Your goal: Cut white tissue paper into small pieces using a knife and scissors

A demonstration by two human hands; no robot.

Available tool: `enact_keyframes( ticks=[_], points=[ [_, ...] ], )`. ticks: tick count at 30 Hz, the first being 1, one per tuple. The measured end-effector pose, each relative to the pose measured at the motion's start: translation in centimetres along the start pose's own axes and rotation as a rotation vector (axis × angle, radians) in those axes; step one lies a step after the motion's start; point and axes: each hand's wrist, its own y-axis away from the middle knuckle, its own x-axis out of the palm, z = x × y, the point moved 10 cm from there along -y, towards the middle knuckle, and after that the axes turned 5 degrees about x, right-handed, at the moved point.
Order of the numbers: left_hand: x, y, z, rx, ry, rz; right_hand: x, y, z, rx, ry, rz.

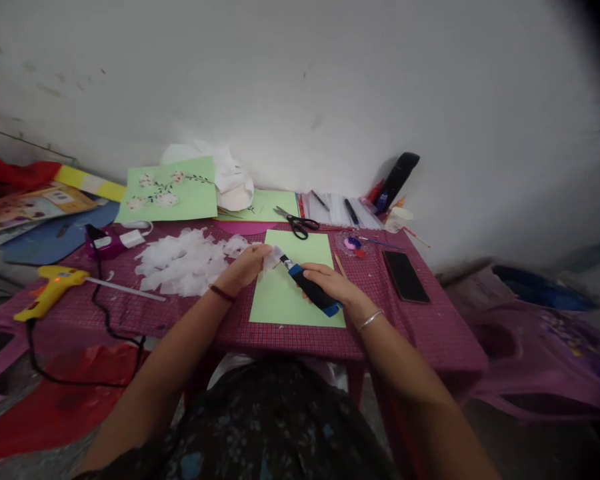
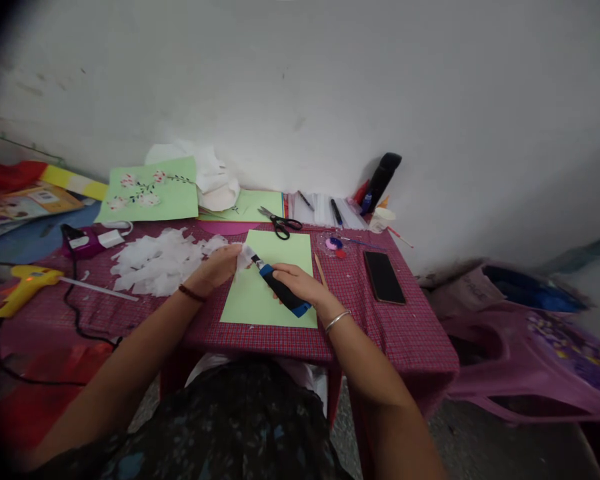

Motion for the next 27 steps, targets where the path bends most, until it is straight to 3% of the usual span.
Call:
enact_keyframes(
  ticks=[8, 11, 17, 27],
  points=[
    [-0.7, 0.0, 2.1, -0.090, -0.205, 0.075, 0.1, -0.1, 0.1, -0.019, 0.023, 0.016],
    [-0.4, 0.0, 1.7, -0.092, -0.222, 0.145, 0.1, 0.2, 0.2, 0.001, -0.012, 0.030],
    [0.4, 0.7, 0.7, -0.105, -0.199, 0.263, 0.9, 0.9, 0.3, 0.034, -0.061, 0.181],
    [0.0, 0.9, 0.1, -0.109, -0.188, 0.263, 0.6, 1.4, 0.2, 0.050, -0.117, 0.178]
  ],
)
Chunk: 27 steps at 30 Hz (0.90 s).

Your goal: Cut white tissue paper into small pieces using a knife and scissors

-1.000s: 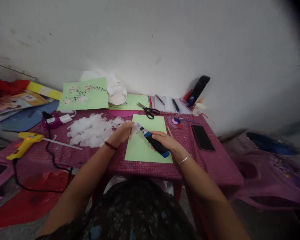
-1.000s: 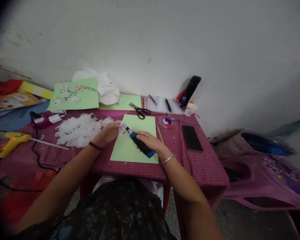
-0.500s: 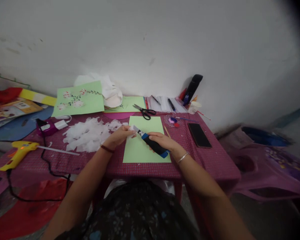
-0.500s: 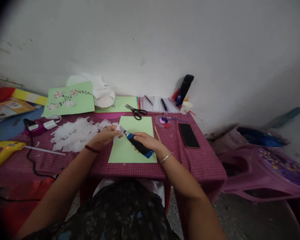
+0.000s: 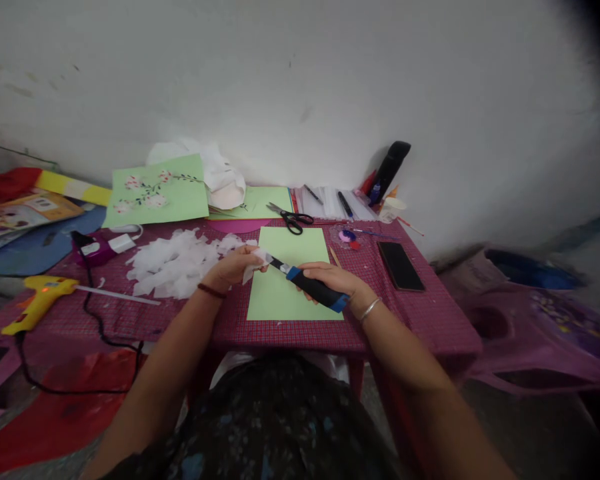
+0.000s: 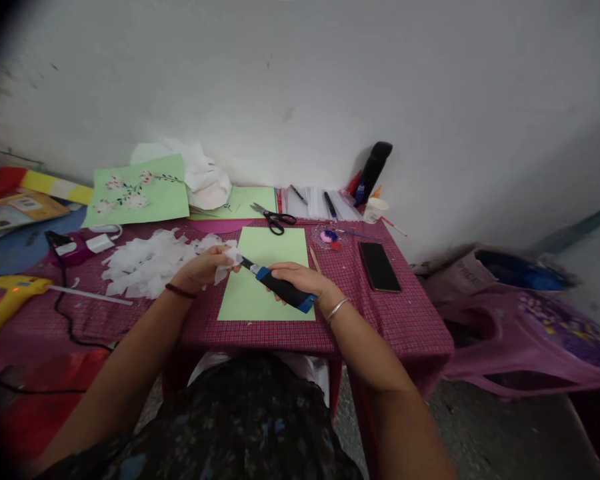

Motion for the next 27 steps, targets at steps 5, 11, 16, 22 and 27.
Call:
enact_keyframes(
  ticks=[5, 11, 16, 22, 27],
  points=[
    [1.3, -0.1, -0.2, 0.029, -0.081, 0.072, 0.3, -0.2, 0.1, -0.023, 0.014, 0.037],
    [2.2, 0.0, 2.1, -0.100, -0.126, 0.131, -0.1, -0.4, 0.0, 0.000, 0.012, 0.001],
    [1.9, 0.0, 1.3, -0.021, -0.177, 0.160, -0.3, -0.2, -0.3, 0.014, 0.013, 0.014],
    [1.9, 0.4, 0.0, 0.018, -0.184, 0.253, -0.7, -0.3, -1.2, 0.030, -0.023, 0.051],
    [2.2, 0.7, -0.6, 0.017, -0.197, 0.338, -0.6, 0.0, -1.3, 0.043, -0.033, 0.093]
  ],
)
